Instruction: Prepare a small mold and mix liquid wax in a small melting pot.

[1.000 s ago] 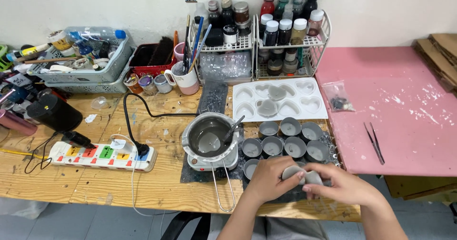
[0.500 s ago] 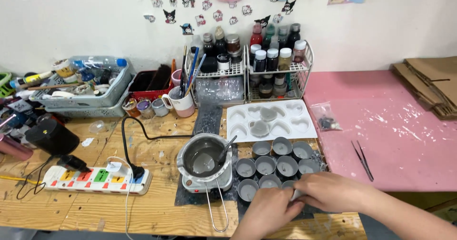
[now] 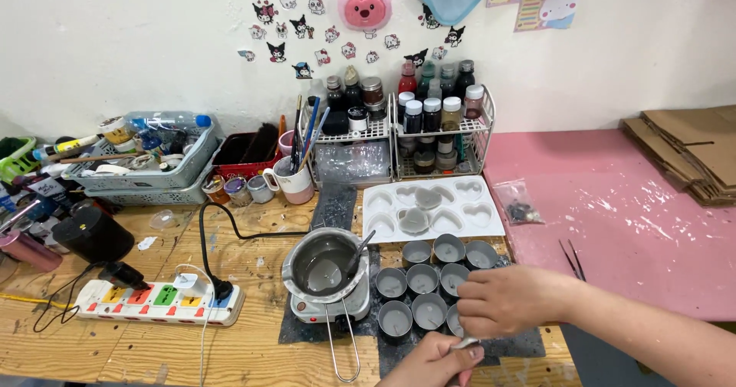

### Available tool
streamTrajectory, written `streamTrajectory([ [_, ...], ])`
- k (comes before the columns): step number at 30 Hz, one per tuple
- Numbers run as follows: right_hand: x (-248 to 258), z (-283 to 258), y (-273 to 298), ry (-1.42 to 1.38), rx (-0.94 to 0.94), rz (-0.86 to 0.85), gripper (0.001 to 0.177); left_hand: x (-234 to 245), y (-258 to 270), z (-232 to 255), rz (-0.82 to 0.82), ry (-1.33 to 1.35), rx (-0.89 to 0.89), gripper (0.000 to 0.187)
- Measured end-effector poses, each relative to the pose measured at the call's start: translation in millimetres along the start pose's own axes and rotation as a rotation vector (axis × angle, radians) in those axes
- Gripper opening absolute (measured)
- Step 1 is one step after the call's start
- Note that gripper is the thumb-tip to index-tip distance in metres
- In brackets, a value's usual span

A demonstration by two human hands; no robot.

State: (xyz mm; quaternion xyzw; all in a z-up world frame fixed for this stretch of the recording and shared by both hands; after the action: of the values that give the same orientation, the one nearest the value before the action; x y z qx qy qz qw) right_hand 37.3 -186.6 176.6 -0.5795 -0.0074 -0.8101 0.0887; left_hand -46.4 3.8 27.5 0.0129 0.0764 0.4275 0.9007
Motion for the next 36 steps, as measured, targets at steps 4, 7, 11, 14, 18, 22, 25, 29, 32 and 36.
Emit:
streamTrajectory([
  [4, -5.0, 20.2, -2.6, 0.08, 0.082, 0.067, 0.016, -9.7, 1.2, 5.3, -0.009, 0.273, -0.035, 0.045],
  [7, -5.9, 32.7, -3.1, 0.193, 0.151, 0.136, 0.016, -13.2, -0.9, 10.0, -0.073, 0.549, -0.097, 0.042],
  [11, -3.8, 45.1, -6.7, 0.248, 0.214, 0.208, 0.021, -12.6, -6.2, 3.6, -0.165, 0.792, -0.11, 0.042],
  [14, -5.3, 48.6, -9.9, 0.217, 0.213, 0.214, 0.023, -16.4, -8.8, -12.8, -0.223, 1.004, -0.072, 0.045],
  [18, -11.1, 57.1, -12.9, 0.224, 0.216, 0.298, 0.024, -20.5, -7.1, -12.7, -0.23, 1.177, -0.062, 0.046],
  [22, -11.2, 62.1, -16.4, 0.246, 0.225, 0.306, 0.026, -20.5, -6.9, -15.7, -0.213, 1.254, -0.084, 0.046],
  [25, -16.0, 63.3, -16.5, 0.22, 0.217, 0.321, 0.027, -20.3, -5.8, -23.0, -0.207, 1.301, -0.089, 0.047],
  [29, -19.0, 64.8, -16.6, 0.219, 0.217, 0.316, 0.027, -18.6, -6.8, -31.6, -0.248, 1.335, -0.111, 0.048],
  [32, -19.5, 67.2, -16.6, 0.224, 0.207, 0.322, 0.028, -19.6, -4.4, -28.2, -0.257, 1.375, -0.112, 0.048],
  [36, -20.3, 69.6, -15.4, 0.217, 0.197, 0.315, 0.029, -21.0, -3.8, -29.7, -0.239, 1.35, -0.129, 0.049],
])
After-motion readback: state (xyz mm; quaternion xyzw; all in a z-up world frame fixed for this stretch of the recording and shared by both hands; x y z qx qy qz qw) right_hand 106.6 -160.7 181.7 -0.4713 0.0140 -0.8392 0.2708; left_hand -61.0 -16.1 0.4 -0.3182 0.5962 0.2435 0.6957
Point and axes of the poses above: each hand's wrist, its own y-axis away from the middle knuckle, its own x-axis out of the back of the hand, z = x × y, the point moved 1 cm from there along -y, towards the middle knuckle, and after that the axes turned 6 degrees about -x, right-handed, at the moved point
